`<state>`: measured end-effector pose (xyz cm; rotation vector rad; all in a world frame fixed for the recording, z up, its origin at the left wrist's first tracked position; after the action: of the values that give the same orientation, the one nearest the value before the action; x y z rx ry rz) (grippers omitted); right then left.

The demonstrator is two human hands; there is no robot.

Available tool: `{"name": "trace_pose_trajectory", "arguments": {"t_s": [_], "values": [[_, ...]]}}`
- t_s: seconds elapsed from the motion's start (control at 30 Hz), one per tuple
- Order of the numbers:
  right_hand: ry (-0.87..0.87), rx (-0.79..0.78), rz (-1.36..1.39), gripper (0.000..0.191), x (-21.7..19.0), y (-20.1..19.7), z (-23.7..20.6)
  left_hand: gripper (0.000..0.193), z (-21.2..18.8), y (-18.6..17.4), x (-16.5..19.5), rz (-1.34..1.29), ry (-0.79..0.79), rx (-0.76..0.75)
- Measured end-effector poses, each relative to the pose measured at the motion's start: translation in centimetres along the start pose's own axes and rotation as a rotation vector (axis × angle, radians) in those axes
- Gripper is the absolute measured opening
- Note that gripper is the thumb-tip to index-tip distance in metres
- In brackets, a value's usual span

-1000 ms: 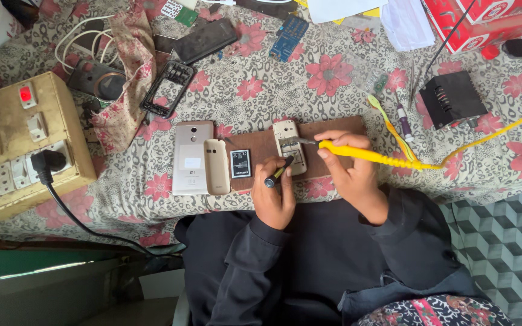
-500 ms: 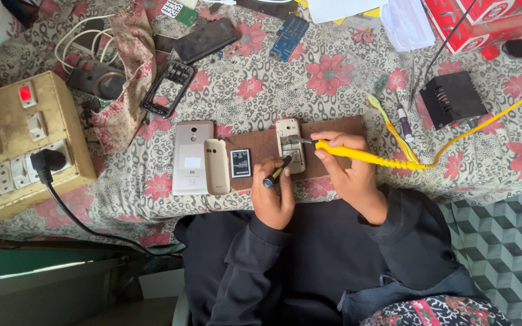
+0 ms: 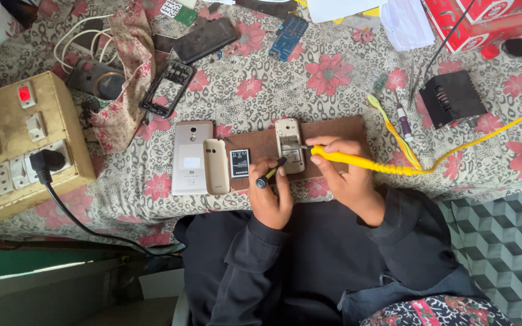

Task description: The person sits at a repair workbench and solders on the exposed internal board of an opened feature phone, holding the phone steady with one hand while applying a yellow-cabled soldering iron to the board with the other. A screwdriver and other phones and parts lie on the bench around the work area.

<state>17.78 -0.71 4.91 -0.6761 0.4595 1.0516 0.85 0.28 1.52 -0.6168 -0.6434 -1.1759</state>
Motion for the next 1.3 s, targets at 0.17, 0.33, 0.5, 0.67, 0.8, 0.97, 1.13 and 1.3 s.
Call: {"name": "trace_pose_trajectory", "arguments": {"t_s": [0.17,0.33,0.5,0.67,0.8,0.97,1.13,1.3], "values": [[0.006,-0.015,0.010,0.031,-0.09,0.19,0.28,0.023,0.02,-0.04,-0.19,-0.004,-0.030,-0.001],[-0.006,-0.009,0.003,0.030,-0.01,0.13,0.25,0.022,0.20,-0.28,-0.03,0.024,-0.001,0.018],[0.036,-0.010,0.010,0.031,0.27,0.00,0.02,0.023,0.20,-0.27,-0.11,0.017,-0.013,0.014],[-0.011,-0.007,-0.003,0.029,-0.10,0.01,0.26,0.023,0.24,-0.28,-0.14,0.005,-0.012,0.014],[-0.008,-0.016,-0.003,0.028,-0.08,0.05,0.28,0.023,0.26,-0.30,-0.08,0.005,0.001,0.012],[0.026,-0.015,0.015,0.028,0.23,0.11,0.14,0.023,0.25,-0.25,-0.13,0.005,-0.009,0.005],[-0.014,-0.013,0.015,0.028,-0.09,0.19,0.24,0.022,0.16,-0.20,-0.18,0.000,-0.027,-0.002],[-0.018,-0.019,-0.003,0.028,-0.25,0.20,0.43,0.021,0.20,-0.11,-0.15,0.001,-0.026,-0.005]]}}
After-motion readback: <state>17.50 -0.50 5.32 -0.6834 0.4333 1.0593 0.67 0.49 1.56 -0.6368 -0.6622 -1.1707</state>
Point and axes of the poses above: each hand's wrist, its own z-axis towards the middle knuckle, its own y-axis out of the palm, x = y × z, the point moved 6 cm from there along z, towards the middle knuckle, and after that the axes turned 5 degrees about x, right-handed, at the moved point
